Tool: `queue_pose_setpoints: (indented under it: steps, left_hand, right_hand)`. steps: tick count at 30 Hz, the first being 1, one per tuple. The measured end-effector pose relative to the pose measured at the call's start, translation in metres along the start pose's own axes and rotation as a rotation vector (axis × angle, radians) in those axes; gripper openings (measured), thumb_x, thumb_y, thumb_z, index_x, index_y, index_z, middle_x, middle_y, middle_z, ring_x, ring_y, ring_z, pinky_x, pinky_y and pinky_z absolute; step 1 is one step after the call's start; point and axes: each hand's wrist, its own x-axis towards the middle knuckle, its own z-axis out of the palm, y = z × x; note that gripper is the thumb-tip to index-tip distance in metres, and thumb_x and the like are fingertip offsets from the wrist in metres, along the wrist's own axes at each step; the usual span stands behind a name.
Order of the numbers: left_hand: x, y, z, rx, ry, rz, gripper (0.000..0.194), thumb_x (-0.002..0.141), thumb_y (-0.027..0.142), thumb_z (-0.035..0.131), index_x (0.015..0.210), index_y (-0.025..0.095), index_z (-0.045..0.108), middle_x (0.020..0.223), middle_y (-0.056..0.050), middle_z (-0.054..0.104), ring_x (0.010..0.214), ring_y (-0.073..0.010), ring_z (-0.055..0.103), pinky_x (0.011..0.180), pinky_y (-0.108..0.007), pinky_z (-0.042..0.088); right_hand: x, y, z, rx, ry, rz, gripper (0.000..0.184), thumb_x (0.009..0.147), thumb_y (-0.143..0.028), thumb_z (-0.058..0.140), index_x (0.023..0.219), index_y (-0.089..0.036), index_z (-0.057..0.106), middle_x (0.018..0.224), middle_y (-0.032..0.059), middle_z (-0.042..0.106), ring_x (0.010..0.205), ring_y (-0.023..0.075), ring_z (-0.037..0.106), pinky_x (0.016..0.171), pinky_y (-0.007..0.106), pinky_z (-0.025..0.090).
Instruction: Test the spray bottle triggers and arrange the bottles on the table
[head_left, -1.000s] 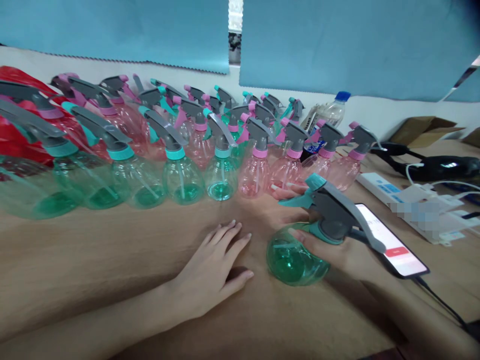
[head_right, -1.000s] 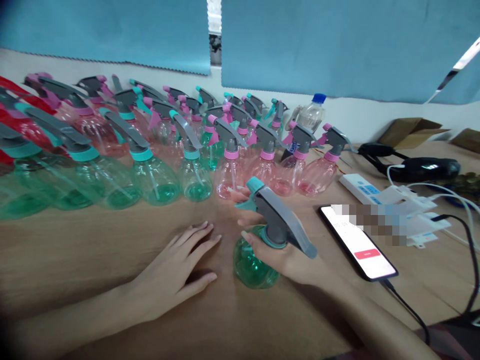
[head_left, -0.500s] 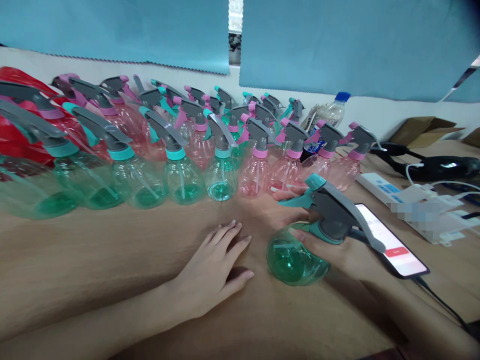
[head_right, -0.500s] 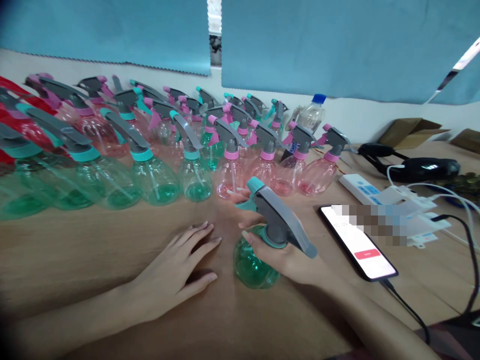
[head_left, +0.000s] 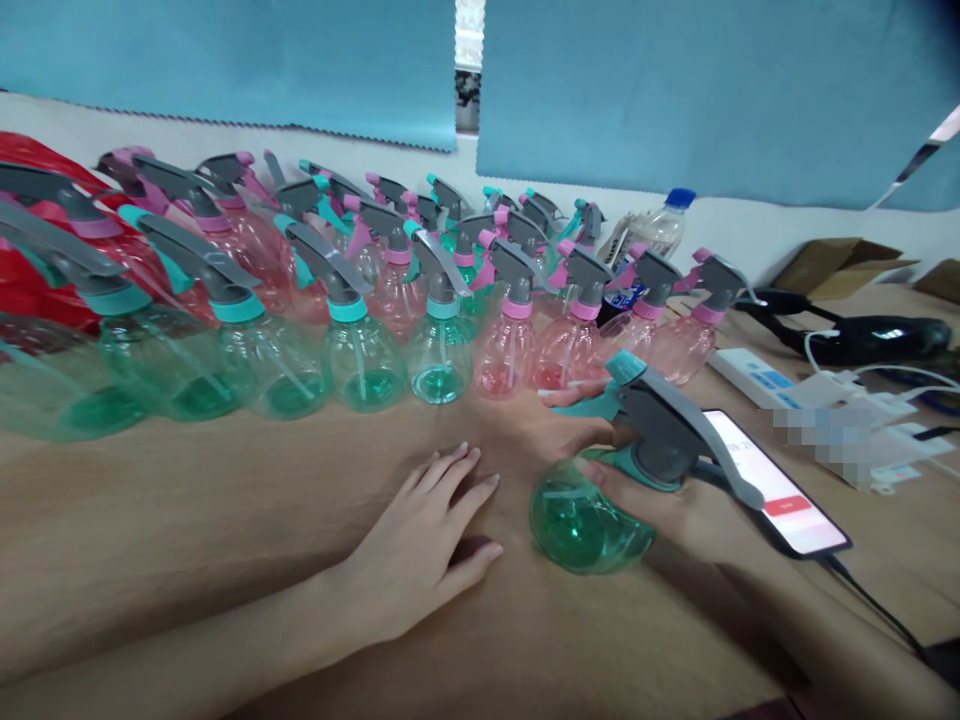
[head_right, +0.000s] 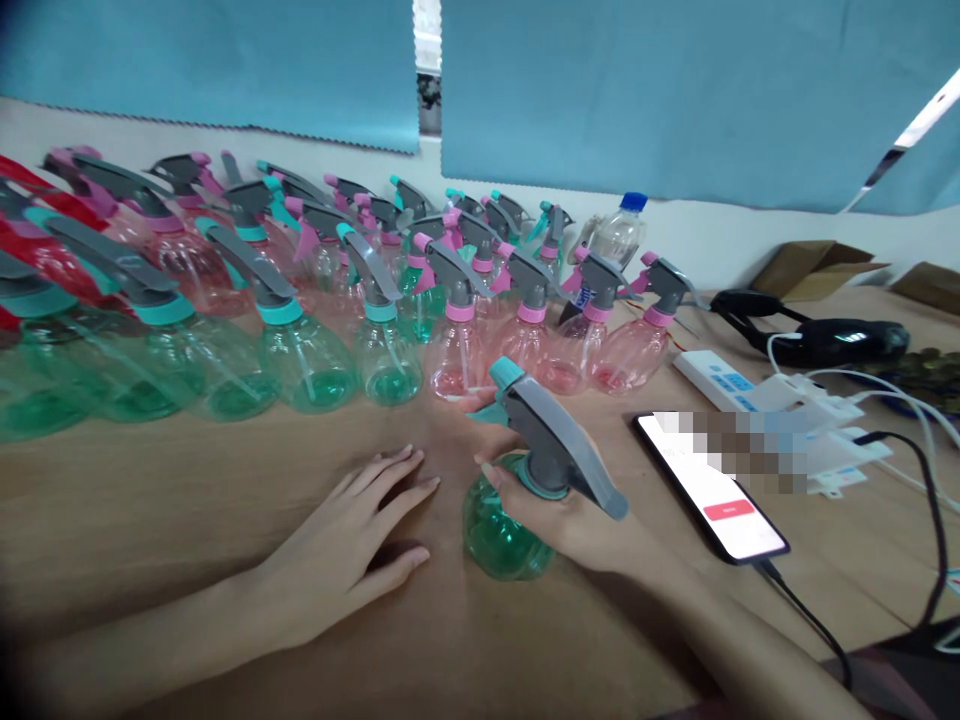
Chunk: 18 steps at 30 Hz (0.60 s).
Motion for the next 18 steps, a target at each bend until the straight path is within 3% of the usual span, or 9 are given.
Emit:
queue_pose_setpoints:
  steps: [8, 14, 18]
  left_hand:
    - [0.0003, -0.0009, 0.0, -0.031, 0.003, -0.015, 0.049, 0.094, 0.045, 0.048, 0.133, 0.015, 0.049, 0.143, -0.015, 0.041, 0.134, -0.0318, 0.032, 0.106, -0.052, 0.032]
    - [0.0017, -0.0002, -0.0014, -0.017, -0.008, -0.012, 0.05, 0.094, 0.044, 0.048, 0.133, 0.014, 0.048, 0.144, -0.015, 0.041, 0.134, -0.0316, 0.033, 0.105, -0.052, 0.033]
    - [0.0018, 0.0005, -0.0019, -0.013, -0.013, -0.016, 0.049, 0.094, 0.044, 0.049, 0.133, 0.015, 0.049, 0.145, -0.015, 0.039, 0.134, -0.0316, 0.032, 0.106, -0.051, 0.032]
  right_hand:
    - [0.0004, -0.0041, -0.0008, 0.06, -0.092, -0.019, 0.013, 0.08, -0.023, 0.055, 0.088, -0.03, 0.062, 0.081, 0.0002, 0.071, 0.086, 0.0211, 0.07, 0.082, 0.034, 0.057]
    - [0.0, -0.0044, 0.0006, 0.058, -0.027, -0.06, 0.016, 0.079, -0.022, 0.056, 0.093, -0.027, 0.062, 0.083, 0.0016, 0.071, 0.08, 0.0195, 0.071, 0.075, 0.03, 0.058]
    - [0.0008, -0.0058, 0.0008, 0.018, 0.011, -0.074, 0.014, 0.075, -0.019, 0.057, 0.085, -0.025, 0.063, 0.081, 0.0021, 0.069, 0.071, 0.0184, 0.07, 0.067, 0.03, 0.059]
